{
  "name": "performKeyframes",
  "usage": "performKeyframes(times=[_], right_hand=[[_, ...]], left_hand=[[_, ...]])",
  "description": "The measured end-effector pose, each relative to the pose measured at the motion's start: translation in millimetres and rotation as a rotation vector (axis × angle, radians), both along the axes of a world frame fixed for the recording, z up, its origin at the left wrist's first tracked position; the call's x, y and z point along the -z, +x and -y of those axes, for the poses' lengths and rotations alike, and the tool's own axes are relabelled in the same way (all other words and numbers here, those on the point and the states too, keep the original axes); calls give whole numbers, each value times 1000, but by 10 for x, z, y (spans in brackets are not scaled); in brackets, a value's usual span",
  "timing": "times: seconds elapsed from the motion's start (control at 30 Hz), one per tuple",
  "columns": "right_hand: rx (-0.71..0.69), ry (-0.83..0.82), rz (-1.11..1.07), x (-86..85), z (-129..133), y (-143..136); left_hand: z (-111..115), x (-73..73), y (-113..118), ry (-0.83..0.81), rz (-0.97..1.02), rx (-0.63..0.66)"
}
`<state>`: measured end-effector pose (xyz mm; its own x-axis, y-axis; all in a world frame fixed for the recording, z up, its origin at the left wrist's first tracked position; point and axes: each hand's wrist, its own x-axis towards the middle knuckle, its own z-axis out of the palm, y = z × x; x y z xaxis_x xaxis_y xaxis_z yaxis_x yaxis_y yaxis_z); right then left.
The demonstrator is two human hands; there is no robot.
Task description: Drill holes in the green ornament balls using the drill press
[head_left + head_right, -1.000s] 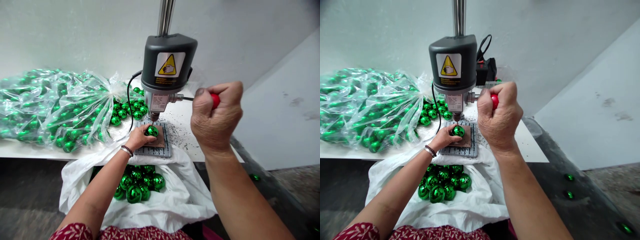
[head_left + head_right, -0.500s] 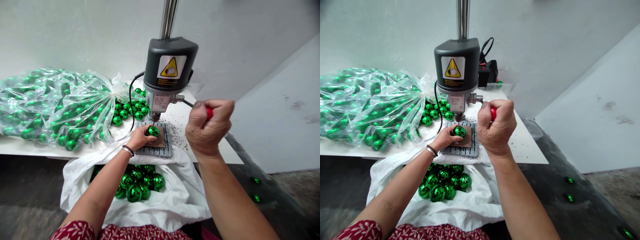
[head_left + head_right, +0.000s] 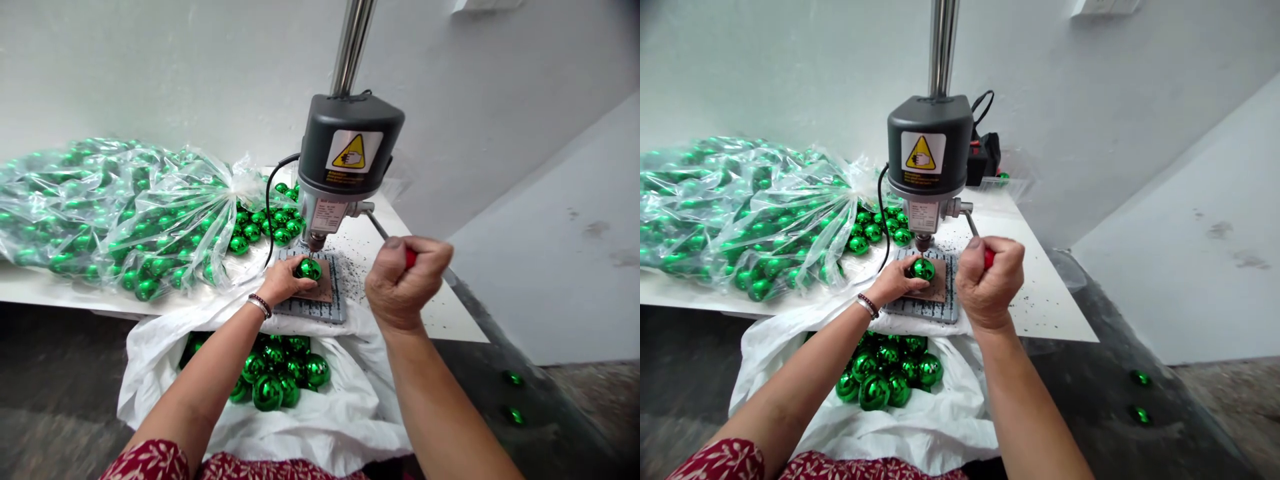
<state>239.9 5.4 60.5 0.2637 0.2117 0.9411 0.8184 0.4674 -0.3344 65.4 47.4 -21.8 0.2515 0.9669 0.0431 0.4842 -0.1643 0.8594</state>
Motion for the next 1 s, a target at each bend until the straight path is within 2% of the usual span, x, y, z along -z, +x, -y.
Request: performKeyframes(times=[0.1,0.2,0.3,0.37,0.43,0.53,0.6,0.67,0.73,0.83,0.9,1.0], right_hand=[[-6,-31,-10,-333,-159,31],[13,-147,-36,-670,-324,65],[27,-289,-74,-831,-382,68],[36,-364,-99,-854,-367,52],[48,-383,-120,-853,-342,31],[56,-366,-144,-853,-324,13],[55,-370,-139,-855,-325,15],[54,-389,-125,-852,-329,27],[53,-397,-115,-842,-331,39],[52,-327,-104,-819,-330,43],[35,-257,-97,-800,-328,34],[18,-196,-99,-772,-317,14]], left_hand=[[13,-25,18,1,-30,7],[89,-71,-49,-10,33,35],[225,-130,-251,-38,107,192],[298,-169,-424,-52,85,281],[301,-197,-582,-45,68,233],[127,-218,-760,37,-22,-95],[-76,-224,-851,106,-201,-354],[-281,-223,-932,128,-413,-475],[-439,-208,-1003,73,-570,-482],[-552,-141,-1073,-55,-683,-411],[-563,-71,-1089,-69,-671,-326],[-536,29,-1072,18,-607,-214]])
